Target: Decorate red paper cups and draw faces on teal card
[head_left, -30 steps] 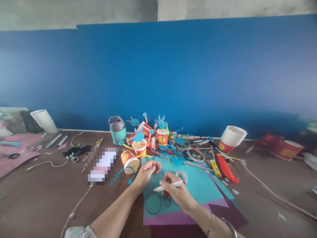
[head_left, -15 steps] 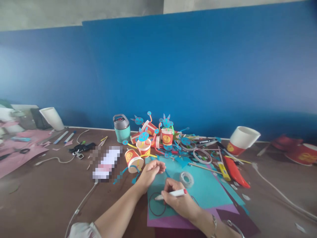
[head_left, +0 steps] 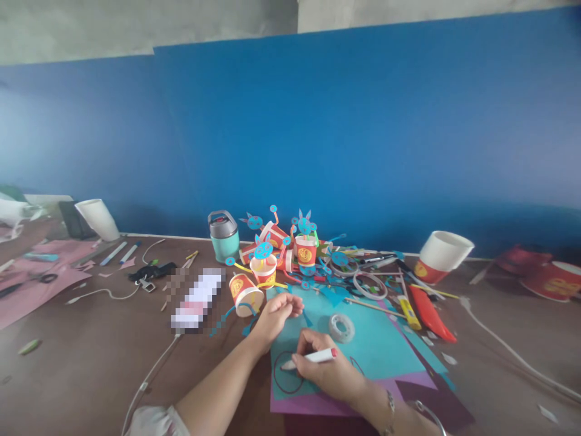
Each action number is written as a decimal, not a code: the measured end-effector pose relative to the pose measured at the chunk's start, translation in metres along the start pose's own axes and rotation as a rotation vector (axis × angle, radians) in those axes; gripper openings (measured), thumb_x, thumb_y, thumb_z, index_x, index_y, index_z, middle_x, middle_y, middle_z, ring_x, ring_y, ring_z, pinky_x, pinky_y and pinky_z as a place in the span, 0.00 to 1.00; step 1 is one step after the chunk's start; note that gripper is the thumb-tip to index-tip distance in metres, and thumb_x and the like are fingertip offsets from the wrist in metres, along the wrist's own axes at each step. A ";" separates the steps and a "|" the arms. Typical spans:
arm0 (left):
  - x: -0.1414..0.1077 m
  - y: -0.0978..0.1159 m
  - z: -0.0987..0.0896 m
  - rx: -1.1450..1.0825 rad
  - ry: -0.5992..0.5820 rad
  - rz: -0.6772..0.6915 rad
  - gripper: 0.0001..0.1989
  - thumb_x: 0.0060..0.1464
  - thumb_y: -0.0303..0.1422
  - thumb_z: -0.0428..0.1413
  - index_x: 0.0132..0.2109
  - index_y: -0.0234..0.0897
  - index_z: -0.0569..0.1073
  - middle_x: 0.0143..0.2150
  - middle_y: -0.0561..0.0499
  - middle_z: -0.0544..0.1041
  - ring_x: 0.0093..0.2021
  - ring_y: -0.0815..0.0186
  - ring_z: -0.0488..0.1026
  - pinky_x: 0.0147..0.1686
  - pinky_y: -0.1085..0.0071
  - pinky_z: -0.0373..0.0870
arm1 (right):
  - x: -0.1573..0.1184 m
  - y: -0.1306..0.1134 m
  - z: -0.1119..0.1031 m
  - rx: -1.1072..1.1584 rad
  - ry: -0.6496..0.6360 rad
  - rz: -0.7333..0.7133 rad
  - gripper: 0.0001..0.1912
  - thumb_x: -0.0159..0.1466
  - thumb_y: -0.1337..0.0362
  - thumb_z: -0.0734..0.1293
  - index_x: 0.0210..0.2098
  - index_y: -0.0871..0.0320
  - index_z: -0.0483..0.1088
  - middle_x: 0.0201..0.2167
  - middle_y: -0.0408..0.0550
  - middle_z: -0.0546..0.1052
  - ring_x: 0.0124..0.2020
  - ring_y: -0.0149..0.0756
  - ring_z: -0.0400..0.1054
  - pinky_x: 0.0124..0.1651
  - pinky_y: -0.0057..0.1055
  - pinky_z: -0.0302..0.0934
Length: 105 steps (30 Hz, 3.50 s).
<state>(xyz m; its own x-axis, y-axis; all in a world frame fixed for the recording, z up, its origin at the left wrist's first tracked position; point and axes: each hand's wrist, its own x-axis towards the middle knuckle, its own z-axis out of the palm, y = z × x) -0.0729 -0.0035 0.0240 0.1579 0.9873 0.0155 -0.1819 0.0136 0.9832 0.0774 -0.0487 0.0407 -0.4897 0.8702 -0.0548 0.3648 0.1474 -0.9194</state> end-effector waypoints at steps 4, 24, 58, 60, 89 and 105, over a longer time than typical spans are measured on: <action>0.000 0.000 0.000 -0.005 0.001 0.000 0.12 0.49 0.37 0.57 0.38 0.33 0.75 0.35 0.46 0.77 0.37 0.62 0.73 0.42 0.65 0.67 | -0.001 0.000 0.000 0.019 -0.004 -0.013 0.08 0.54 0.68 0.63 0.21 0.56 0.59 0.17 0.37 0.65 0.21 0.27 0.57 0.23 0.23 0.51; -0.001 -0.001 0.000 -0.009 0.002 0.001 0.11 0.49 0.37 0.57 0.37 0.34 0.75 0.35 0.46 0.78 0.37 0.62 0.73 0.41 0.66 0.67 | -0.002 0.002 0.000 0.032 -0.036 -0.038 0.08 0.55 0.67 0.64 0.22 0.55 0.60 0.18 0.36 0.64 0.20 0.27 0.56 0.23 0.23 0.49; -0.004 0.007 0.002 -0.003 0.013 -0.017 0.10 0.49 0.34 0.57 0.37 0.33 0.75 0.35 0.47 0.77 0.37 0.63 0.72 0.42 0.66 0.66 | 0.000 -0.002 0.000 -0.073 0.073 -0.078 0.09 0.52 0.71 0.60 0.20 0.55 0.55 0.18 0.37 0.61 0.21 0.28 0.57 0.25 0.24 0.52; -0.004 0.006 0.001 -0.003 0.014 -0.017 0.10 0.49 0.34 0.57 0.37 0.33 0.75 0.35 0.47 0.77 0.37 0.63 0.72 0.42 0.66 0.66 | 0.000 -0.001 0.001 -0.080 0.073 -0.070 0.09 0.52 0.71 0.60 0.20 0.55 0.54 0.17 0.36 0.61 0.22 0.28 0.57 0.25 0.23 0.52; -0.002 0.001 -0.001 -0.004 0.004 -0.011 0.10 0.48 0.35 0.58 0.37 0.34 0.75 0.34 0.47 0.77 0.36 0.63 0.72 0.40 0.67 0.67 | 0.000 -0.001 0.003 -0.026 -0.013 0.002 0.08 0.52 0.70 0.63 0.20 0.56 0.58 0.16 0.35 0.64 0.19 0.25 0.56 0.21 0.21 0.49; -0.003 0.004 0.002 0.042 0.010 0.000 0.09 0.50 0.33 0.55 0.37 0.34 0.75 0.35 0.46 0.77 0.39 0.62 0.72 0.42 0.66 0.67 | 0.005 -0.005 -0.006 0.135 0.066 0.013 0.06 0.56 0.65 0.61 0.23 0.56 0.59 0.18 0.39 0.69 0.21 0.28 0.60 0.25 0.25 0.54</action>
<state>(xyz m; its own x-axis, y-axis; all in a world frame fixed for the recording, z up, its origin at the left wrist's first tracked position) -0.0722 -0.0065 0.0284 0.1480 0.9889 0.0143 -0.1411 0.0068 0.9900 0.0780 -0.0422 0.0477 -0.4305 0.9015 -0.0451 0.2586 0.0753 -0.9630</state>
